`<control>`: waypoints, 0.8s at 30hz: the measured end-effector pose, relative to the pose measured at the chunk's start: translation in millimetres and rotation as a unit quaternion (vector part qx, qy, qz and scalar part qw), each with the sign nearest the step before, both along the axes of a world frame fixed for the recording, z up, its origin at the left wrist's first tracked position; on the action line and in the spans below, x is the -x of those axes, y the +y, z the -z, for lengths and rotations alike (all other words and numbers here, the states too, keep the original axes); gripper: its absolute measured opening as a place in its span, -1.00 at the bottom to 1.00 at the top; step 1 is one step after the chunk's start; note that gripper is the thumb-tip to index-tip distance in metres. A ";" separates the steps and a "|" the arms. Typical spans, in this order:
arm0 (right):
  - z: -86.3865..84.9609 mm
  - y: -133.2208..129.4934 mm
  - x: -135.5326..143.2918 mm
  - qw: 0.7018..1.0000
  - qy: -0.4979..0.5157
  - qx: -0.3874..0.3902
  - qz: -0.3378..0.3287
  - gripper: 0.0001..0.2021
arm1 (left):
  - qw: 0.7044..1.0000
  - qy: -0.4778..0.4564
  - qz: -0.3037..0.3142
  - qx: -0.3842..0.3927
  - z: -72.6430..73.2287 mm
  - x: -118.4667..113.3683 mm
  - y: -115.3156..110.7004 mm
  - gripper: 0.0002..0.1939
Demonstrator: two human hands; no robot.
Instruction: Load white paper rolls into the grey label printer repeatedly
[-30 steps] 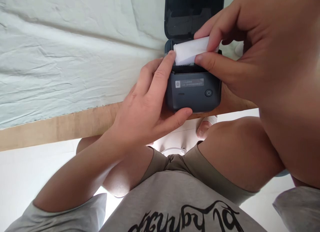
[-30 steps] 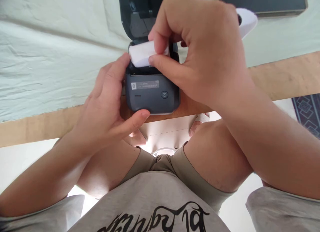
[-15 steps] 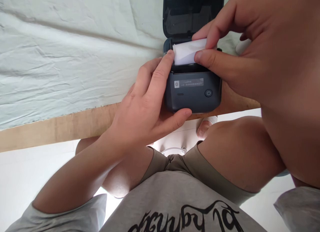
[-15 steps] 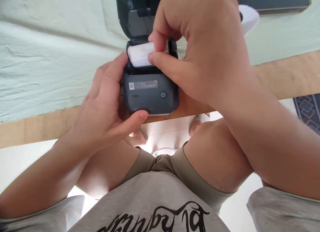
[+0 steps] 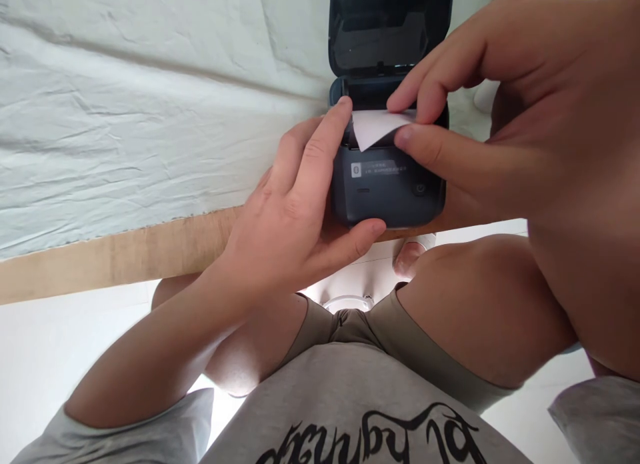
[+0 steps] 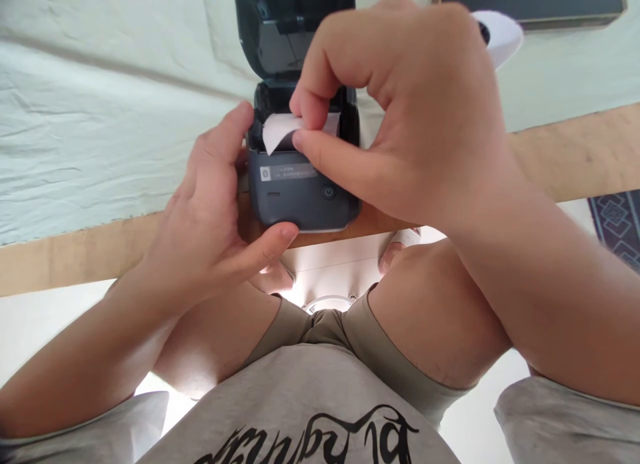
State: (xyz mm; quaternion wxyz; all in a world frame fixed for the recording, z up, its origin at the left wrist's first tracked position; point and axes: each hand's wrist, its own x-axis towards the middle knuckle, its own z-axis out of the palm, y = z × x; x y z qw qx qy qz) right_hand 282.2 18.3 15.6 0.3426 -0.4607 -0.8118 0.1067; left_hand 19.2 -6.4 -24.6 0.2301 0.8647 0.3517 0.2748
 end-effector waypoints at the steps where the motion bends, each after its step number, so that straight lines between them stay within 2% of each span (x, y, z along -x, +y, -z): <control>1: -0.9 -3.0 0.2 1.000 -0.012 0.006 -0.004 -0.73 | 1.000 -0.002 0.002 0.002 -1.2 0.1 0.0 -0.04; 5: -9.0 -13.7 1.0 0.998 -0.040 0.010 -0.052 -0.85 | 1.000 0.005 0.016 0.003 -5.8 2.9 2.0 -0.04; 9: -11.9 -15.2 -1.3 0.995 -0.059 -0.001 -0.083 -0.88 | 0.999 0.036 0.020 -0.035 -3.6 9.2 5.6 -0.02; 14: -11.1 -11.9 2.0 0.996 -0.050 -0.009 -0.071 -0.89 | 0.999 0.014 0.014 -0.034 1.4 14.3 7.0 -0.05; 20: -4.2 -3.8 4.2 0.996 0.004 0.049 -0.069 -0.89 | 0.999 0.031 0.028 -0.023 -0.5 15.5 8.4 -0.03; 24: -6.3 0.7 6.7 0.993 0.041 0.110 -0.032 -0.82 | 0.997 0.053 0.029 -0.040 -2.3 15.9 7.8 -0.04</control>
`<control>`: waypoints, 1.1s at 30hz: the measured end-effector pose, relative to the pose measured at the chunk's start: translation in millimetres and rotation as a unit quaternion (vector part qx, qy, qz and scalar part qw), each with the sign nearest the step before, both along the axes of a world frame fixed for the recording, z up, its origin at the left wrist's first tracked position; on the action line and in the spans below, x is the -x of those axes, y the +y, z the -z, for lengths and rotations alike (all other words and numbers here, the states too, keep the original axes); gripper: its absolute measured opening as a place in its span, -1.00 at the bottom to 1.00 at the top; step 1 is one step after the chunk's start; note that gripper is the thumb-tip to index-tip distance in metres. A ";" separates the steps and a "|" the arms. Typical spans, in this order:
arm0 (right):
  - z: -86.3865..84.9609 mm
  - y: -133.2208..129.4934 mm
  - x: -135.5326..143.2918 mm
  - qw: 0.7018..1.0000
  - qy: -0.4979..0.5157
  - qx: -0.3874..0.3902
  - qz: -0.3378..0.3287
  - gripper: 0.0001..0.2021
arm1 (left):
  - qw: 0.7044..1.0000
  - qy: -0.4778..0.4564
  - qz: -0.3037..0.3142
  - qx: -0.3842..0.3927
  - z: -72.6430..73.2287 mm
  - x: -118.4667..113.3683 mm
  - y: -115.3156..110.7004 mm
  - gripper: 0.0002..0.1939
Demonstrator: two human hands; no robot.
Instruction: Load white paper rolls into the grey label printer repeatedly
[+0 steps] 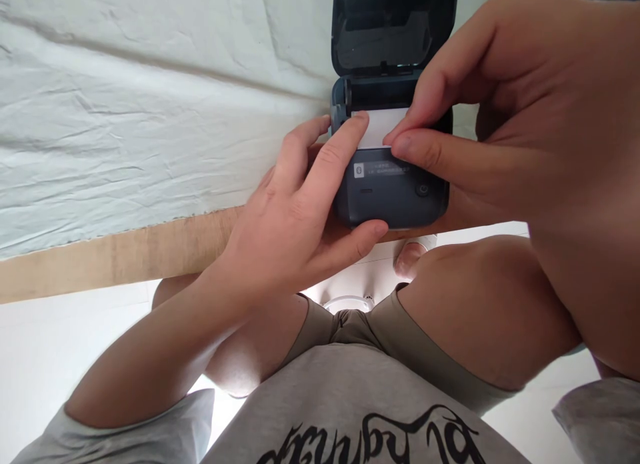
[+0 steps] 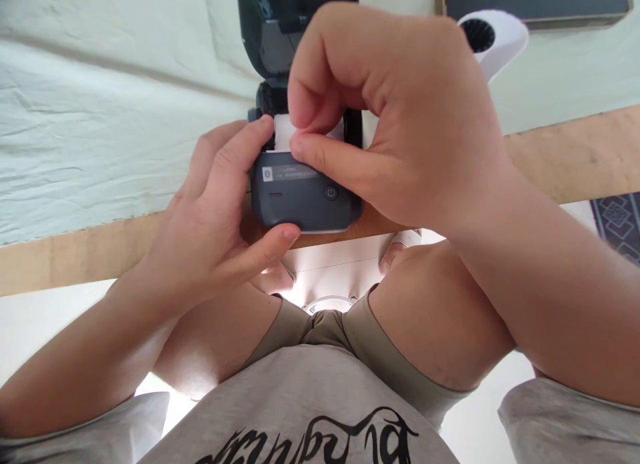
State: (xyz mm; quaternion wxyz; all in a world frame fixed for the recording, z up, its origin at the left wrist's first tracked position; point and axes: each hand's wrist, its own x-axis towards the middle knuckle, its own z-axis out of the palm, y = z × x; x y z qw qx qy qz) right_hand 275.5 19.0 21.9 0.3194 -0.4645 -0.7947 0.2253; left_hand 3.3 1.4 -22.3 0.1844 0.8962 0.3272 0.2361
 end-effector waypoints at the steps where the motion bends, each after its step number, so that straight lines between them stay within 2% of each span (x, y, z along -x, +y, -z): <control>1: -1.1 0.2 1.1 1.000 -0.001 0.005 0.007 -0.79 | 1.000 0.009 -0.004 0.000 -0.8 -0.2 -0.6 -0.06; 7: 2.3 -5.5 6.0 0.998 -0.024 -0.063 0.000 -0.71 | 1.000 0.023 -0.013 -0.011 -5.1 -1.8 -3.9 -0.11; 11: 7.5 -14.6 7.4 0.981 -0.062 -0.184 -0.013 -0.83 | 1.000 0.020 -0.015 0.006 -7.9 -2.6 -5.5 -0.15; 14: 8.3 -20.8 7.0 0.968 -0.071 -0.237 -0.039 -0.87 | 0.999 0.018 -0.018 0.020 -9.8 -3.2 -6.5 -0.20; 18: 10.8 -22.3 2.6 0.958 -0.071 -0.265 -0.083 -0.96 | 0.999 0.017 -0.021 0.024 -10.8 -4.0 -7.0 -0.23; 22: 13.8 -22.0 -0.8 0.951 -0.073 -0.283 -0.104 -0.78 | 1.000 0.006 -0.006 0.014 -10.4 -5.4 -6.7 -0.29; 25: 14.4 -23.2 1.4 0.946 -0.090 -0.285 -0.121 -0.72 | 1.000 0.004 0.000 -0.004 -10.7 -7.2 -7.3 -0.36; 28: 16.5 -24.4 6.9 0.947 -0.074 -0.297 -0.100 -0.82 | 1.000 0.007 -0.019 0.001 -10.9 -8.0 -7.7 -0.41; 30: 18.2 -24.6 9.5 0.948 -0.053 -0.305 -0.070 -0.87 | 1.000 0.006 -0.009 -0.001 -10.7 -7.6 -7.2 -0.38; 33: 17.3 -23.9 7.8 0.948 -0.061 -0.296 -0.102 -0.87 | 1.000 0.003 -0.001 -0.003 -10.2 -6.4 -6.4 -0.36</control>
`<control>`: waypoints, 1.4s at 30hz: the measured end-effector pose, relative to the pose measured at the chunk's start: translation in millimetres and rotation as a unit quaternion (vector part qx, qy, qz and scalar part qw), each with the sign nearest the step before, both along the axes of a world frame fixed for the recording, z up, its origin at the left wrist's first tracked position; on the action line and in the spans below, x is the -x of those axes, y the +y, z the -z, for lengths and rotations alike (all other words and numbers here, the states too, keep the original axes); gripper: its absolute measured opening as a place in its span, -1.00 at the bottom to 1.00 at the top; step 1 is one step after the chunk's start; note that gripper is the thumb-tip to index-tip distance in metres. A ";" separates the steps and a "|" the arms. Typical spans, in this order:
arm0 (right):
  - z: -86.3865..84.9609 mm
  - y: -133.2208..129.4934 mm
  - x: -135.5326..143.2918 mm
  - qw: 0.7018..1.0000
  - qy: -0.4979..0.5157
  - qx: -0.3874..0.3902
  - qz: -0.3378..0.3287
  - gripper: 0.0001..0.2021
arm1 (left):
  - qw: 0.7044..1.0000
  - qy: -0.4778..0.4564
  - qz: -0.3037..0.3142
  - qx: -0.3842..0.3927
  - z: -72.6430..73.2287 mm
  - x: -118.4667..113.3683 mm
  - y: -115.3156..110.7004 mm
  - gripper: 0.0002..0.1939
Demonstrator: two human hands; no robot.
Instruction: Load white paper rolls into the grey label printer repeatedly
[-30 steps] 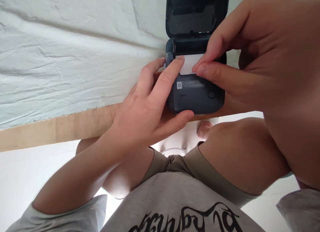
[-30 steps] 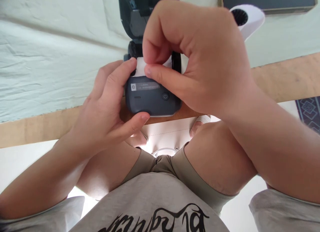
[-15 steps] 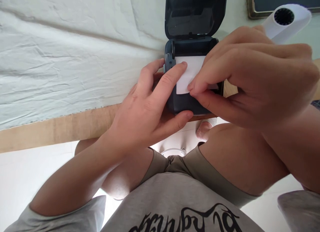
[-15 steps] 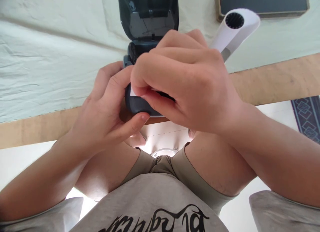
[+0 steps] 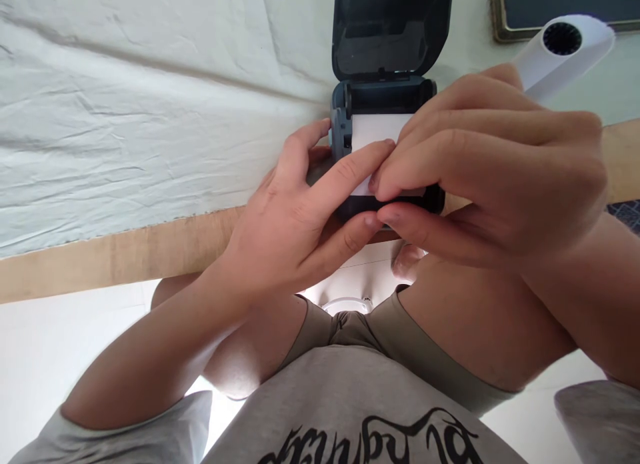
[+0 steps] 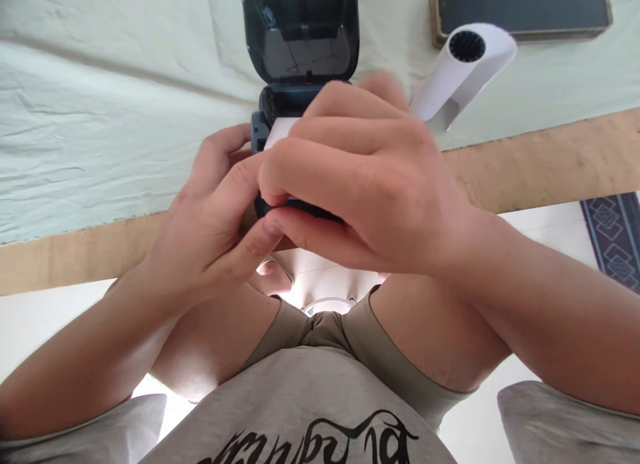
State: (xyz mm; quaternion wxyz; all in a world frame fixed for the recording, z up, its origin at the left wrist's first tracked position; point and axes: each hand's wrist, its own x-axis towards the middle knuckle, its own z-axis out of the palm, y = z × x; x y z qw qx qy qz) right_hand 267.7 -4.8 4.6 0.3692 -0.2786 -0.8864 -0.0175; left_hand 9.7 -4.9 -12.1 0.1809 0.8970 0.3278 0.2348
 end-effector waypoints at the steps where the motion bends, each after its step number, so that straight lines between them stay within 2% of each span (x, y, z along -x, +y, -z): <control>1: -1.7 0.4 -1.7 1.000 -0.014 0.009 -0.018 -0.86 | 1.000 -0.002 -0.008 0.005 0.0 0.2 0.0 -0.37; 4: -9.4 1.8 -6.0 0.997 -0.045 0.032 -0.053 -0.89 | 1.000 0.003 -0.025 0.017 -0.4 0.2 -1.0 -0.42; 6: -14.9 2.6 -6.2 0.997 -0.039 0.042 -0.048 -0.96 | 1.000 0.011 -0.017 0.008 -0.6 0.4 -1.5 -0.40; 9: -20.8 2.9 -3.5 0.997 -0.011 0.067 -0.037 -0.90 | 1.000 0.014 -0.011 0.006 -0.2 1.6 -1.4 -0.41; 14: -21.5 -0.4 0.5 0.996 0.000 0.086 -0.039 -0.79 | 1.000 0.006 -0.015 0.012 1.1 3.1 -0.6 -0.33; 18: -21.6 -1.3 -2.2 0.995 -0.013 0.088 -0.042 -0.89 | 1.000 0.001 -0.011 -0.007 1.3 2.0 -0.4 -0.27; 24: -24.2 -1.1 -11.4 0.994 -0.016 0.097 -0.049 -0.93 | 1.000 -0.010 -0.022 0.020 -0.2 0.9 -2.4 -0.44; 26: -22.5 -6.9 -11.4 0.993 -0.023 0.110 -0.025 -0.95 | 1.000 -0.017 -0.013 0.022 -0.2 1.0 -2.1 -0.46; 30: -15.6 -24.4 -9.2 0.985 -0.027 0.153 0.070 -0.62 | 0.999 -0.025 -0.002 0.020 -0.7 1.4 -0.8 -0.46; 33: -10.2 -29.6 -9.7 0.985 -0.027 0.149 0.080 -0.51 | 1.000 -0.016 -0.013 0.013 -1.4 1.7 -0.7 -0.50; 38: -6.3 -16.3 -4.7 0.988 -0.025 0.132 0.072 -0.49 | 1.000 -0.013 -0.017 0.005 1.6 1.6 -1.9 -0.50; 42: -11.8 1.0 2.9 0.989 0.046 0.125 0.062 -0.59 | 0.999 -0.030 -0.017 -0.007 3.9 1.7 -2.1 -0.46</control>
